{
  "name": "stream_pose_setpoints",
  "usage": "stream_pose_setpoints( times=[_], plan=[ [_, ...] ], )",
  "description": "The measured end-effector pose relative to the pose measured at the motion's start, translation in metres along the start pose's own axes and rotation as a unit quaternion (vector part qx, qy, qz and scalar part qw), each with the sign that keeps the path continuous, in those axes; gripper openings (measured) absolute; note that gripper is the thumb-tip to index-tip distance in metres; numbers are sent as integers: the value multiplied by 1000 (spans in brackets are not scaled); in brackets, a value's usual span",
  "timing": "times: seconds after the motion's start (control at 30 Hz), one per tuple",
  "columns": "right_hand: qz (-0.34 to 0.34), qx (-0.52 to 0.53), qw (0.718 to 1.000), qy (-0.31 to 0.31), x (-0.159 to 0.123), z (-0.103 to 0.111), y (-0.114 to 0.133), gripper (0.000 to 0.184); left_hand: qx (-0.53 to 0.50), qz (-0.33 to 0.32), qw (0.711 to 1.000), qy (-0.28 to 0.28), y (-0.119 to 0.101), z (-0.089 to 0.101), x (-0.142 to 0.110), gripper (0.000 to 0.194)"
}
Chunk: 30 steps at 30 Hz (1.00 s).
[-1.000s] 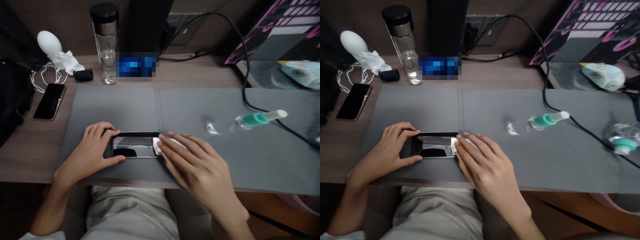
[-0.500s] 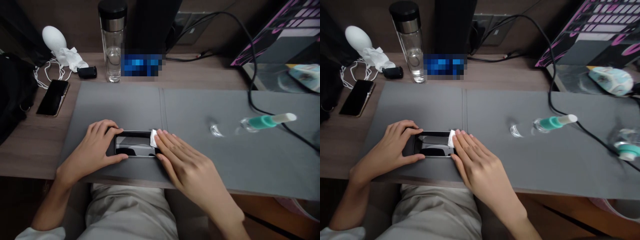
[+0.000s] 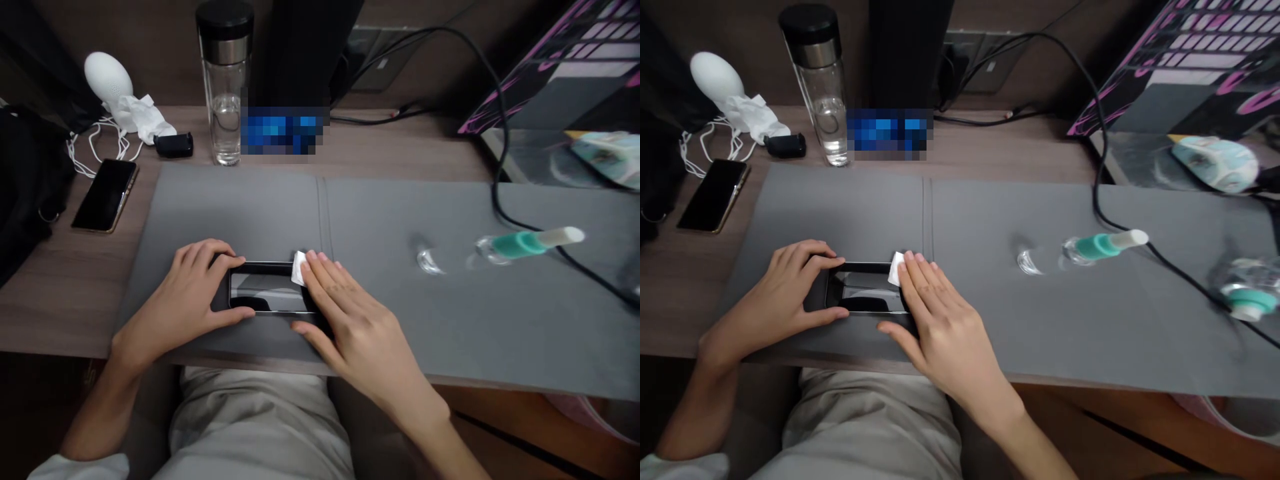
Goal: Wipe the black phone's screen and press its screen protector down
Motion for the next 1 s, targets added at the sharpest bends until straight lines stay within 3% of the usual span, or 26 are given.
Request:
stream_pose_setpoints(
  times=[0.23,0.5,0.77,1.0],
  plan=[
    [23,-2,999,26,-12,12,27,69,8,-2,1000,-4,0,-1,-1,67],
    [7,25,1000,16,3,-8,7,77,-7,-2,1000,-9,0,0,0,66],
    [27,9,999,23,-8,7,26,77,4,-3,1000,-4,-2,-1,0,67],
    [12,40,999,24,1,-10,19,80,0,-4,1000,-10,-2,-1,0,66]
  ],
)
Point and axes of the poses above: each hand's wrist, its own x-axis towards the middle knuckle, its own z-axis out of the back of the hand, y = z × x, the point moved 5 cm from there along x, towards the middle knuckle, and after that the axes turned 5 degrees about x, right-handed, at the moved point
